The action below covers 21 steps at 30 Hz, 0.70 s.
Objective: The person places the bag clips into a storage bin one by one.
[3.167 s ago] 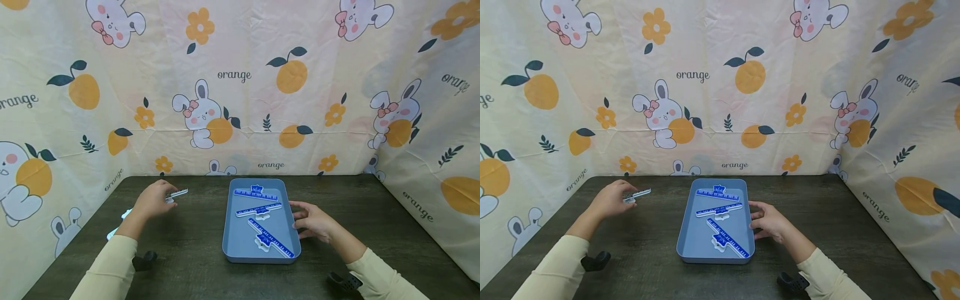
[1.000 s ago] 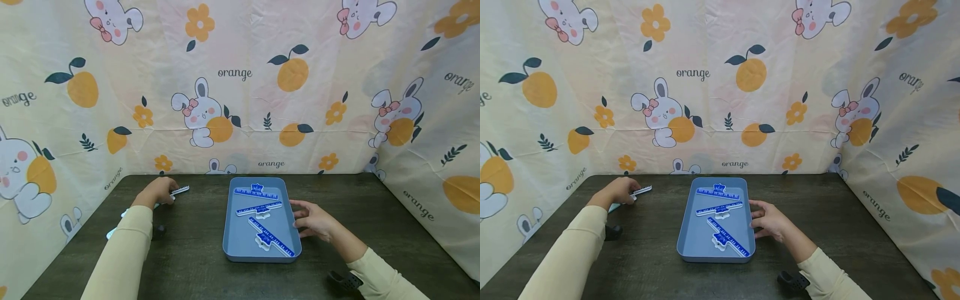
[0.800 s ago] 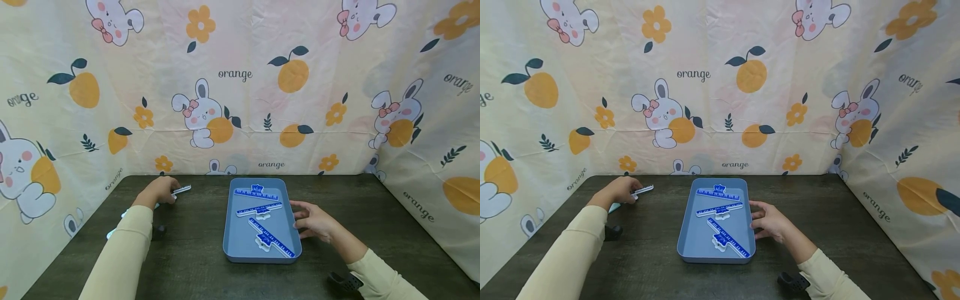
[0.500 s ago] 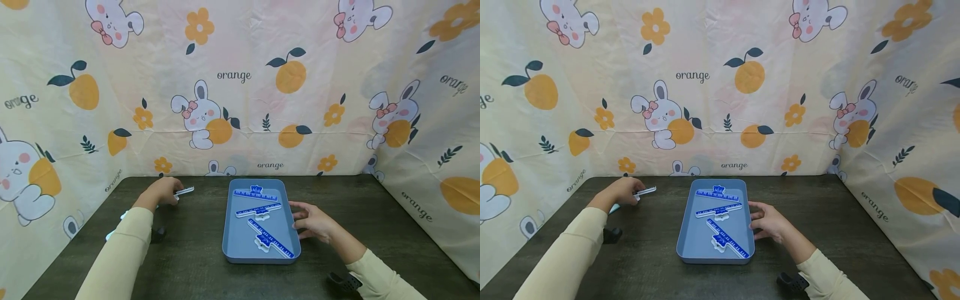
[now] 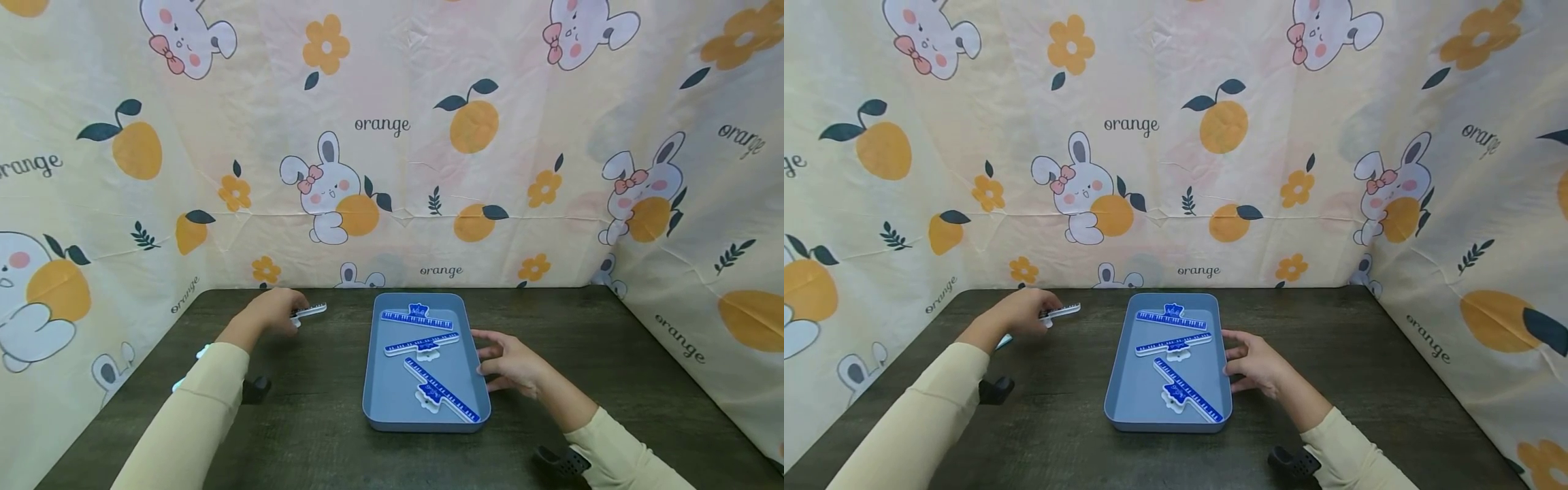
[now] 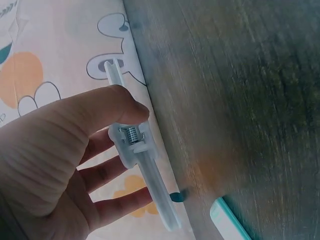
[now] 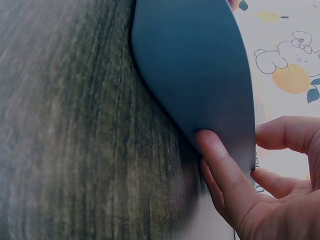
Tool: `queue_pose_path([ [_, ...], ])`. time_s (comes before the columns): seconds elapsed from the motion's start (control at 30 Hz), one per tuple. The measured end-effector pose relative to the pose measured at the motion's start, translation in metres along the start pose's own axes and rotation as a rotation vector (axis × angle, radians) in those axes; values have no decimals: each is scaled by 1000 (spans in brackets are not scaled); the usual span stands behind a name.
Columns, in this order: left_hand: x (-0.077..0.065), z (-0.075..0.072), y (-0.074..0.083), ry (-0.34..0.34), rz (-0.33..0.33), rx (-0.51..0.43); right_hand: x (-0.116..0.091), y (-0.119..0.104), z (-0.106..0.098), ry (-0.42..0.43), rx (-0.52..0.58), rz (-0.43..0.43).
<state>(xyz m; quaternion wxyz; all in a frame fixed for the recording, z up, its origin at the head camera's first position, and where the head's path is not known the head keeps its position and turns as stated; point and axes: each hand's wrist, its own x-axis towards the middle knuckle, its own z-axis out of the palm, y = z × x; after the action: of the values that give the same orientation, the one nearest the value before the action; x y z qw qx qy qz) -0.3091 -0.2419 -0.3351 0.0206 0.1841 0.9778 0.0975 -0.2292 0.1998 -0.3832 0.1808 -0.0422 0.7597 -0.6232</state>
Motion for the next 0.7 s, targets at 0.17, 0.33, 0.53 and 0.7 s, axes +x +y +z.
queue_pose_path([
  [0.17, -2, 0, 5, -15, 21, 14, -1, -1, 0, -1, -2, 0],
  [0.33, -5, 2, 10, -11, 53, 23, -1, -2, 1, -4, 0, 0],
  [0.53, -9, 3, 17, 1, 71, 30, 0, -2, 0, -1, 0, 6],
  [0.7, -13, 1, 26, 21, 99, 35, 0, -1, 1, 1, -1, 5],
])
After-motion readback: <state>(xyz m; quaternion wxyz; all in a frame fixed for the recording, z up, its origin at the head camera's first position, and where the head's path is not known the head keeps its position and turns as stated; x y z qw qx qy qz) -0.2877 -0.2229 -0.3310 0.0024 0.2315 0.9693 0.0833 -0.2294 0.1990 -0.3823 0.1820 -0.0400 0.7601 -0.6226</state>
